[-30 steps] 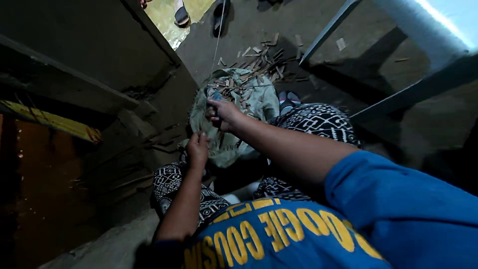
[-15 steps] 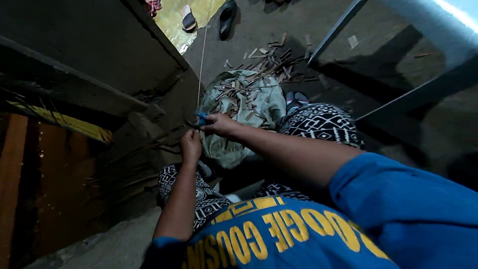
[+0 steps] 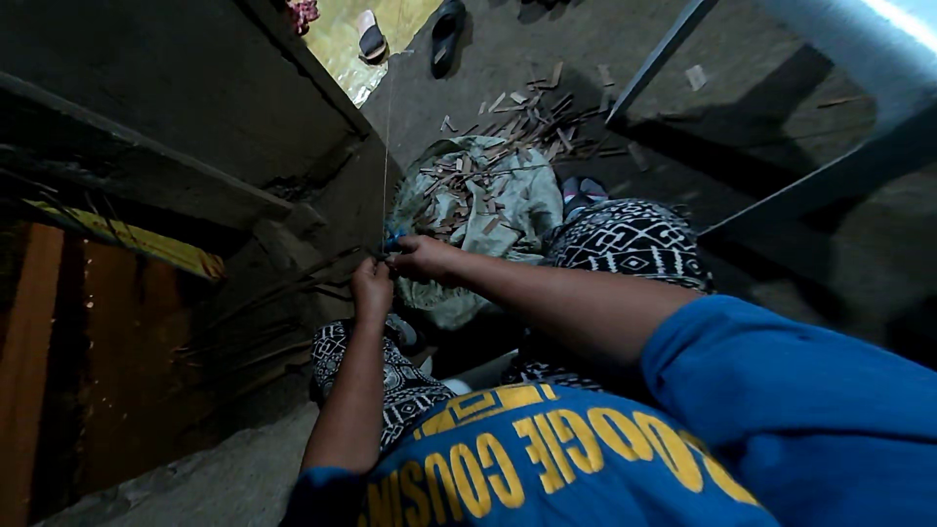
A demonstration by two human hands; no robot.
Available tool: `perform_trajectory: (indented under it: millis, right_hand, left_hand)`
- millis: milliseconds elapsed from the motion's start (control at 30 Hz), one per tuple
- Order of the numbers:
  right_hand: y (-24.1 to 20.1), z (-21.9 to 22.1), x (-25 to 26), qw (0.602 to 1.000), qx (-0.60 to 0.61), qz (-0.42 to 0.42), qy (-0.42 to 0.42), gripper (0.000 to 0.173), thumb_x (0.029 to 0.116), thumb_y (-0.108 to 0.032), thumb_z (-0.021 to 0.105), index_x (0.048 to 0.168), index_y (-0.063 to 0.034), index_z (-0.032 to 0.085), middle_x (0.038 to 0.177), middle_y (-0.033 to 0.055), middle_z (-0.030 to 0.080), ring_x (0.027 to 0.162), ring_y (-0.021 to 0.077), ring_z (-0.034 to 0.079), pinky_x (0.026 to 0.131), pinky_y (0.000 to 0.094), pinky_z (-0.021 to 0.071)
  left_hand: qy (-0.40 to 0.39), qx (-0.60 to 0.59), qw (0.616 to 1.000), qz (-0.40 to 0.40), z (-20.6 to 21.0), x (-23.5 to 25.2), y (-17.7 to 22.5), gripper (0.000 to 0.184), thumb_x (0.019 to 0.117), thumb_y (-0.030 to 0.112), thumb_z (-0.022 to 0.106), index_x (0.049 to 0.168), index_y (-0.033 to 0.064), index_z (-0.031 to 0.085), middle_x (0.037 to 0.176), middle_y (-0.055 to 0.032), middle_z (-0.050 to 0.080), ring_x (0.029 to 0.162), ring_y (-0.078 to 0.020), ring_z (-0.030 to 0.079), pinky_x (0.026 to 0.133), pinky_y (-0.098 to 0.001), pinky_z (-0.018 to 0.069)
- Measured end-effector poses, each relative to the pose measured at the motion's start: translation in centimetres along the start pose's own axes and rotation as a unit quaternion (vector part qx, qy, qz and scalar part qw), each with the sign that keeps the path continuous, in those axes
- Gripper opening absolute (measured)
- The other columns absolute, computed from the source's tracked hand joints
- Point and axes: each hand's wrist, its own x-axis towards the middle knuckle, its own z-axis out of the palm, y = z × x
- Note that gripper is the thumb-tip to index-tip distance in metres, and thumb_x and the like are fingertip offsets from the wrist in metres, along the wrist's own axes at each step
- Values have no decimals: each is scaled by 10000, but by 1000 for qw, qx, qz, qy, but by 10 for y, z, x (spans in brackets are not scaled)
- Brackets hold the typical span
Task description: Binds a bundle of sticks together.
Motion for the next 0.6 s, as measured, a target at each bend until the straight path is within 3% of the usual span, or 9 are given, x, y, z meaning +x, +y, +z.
perform_trajectory:
  millis: [100, 200, 333, 500, 600]
  right_hand:
    - [-5, -1, -4, 999, 30, 29, -19, 271, 1096, -211, 508, 1305, -45, 551, 869, 53, 579, 597, 81, 466, 538, 246, 402]
    - [-7, 1, -4, 997, 59, 48, 7, 240, 1092, -208, 512, 1255, -44, 577, 797, 32, 516, 582, 89, 446, 528, 248, 389]
    - [-3, 5, -2, 992, 104, 66, 34, 230, 1083, -225, 537, 1225, -51, 586, 783, 27, 517, 574, 92, 454, 520, 249, 403]
    - [0, 9, 0, 987, 127, 74, 60, 176, 1081, -206, 530, 1145, -51, 581, 739, 9, 485, 527, 71, 400, 478, 225, 344]
    - [0, -1, 8, 979, 160, 80, 93, 200, 1082, -230, 532, 1180, -61, 574, 762, 11, 495, 538, 76, 409, 479, 230, 355]
  left_hand:
    - [0, 12, 1000, -3, -2, -4, 1, 212, 1075, 90, 488, 1016, -33, 650, 770, -70, 616, 587, -98, 520, 574, -267, 470]
    - [-29, 27, 999, -17, -6, -11, 4, 284, 1117, 151, 442, 1155, -43, 647, 873, -94, 673, 668, -117, 572, 652, -297, 506]
    - [-30, 45, 998, -21, -6, -15, 2, 287, 1122, 167, 440, 1171, -24, 649, 854, -83, 673, 625, -112, 534, 606, -290, 472]
    - [-37, 83, 996, -11, -9, -21, 0, 290, 1115, 165, 461, 1207, -36, 649, 889, -110, 695, 723, -157, 619, 711, -341, 532]
    - [-51, 88, 995, -17, -10, -27, -3, 292, 1115, 188, 468, 1217, -4, 664, 845, -69, 682, 645, -119, 558, 629, -306, 489]
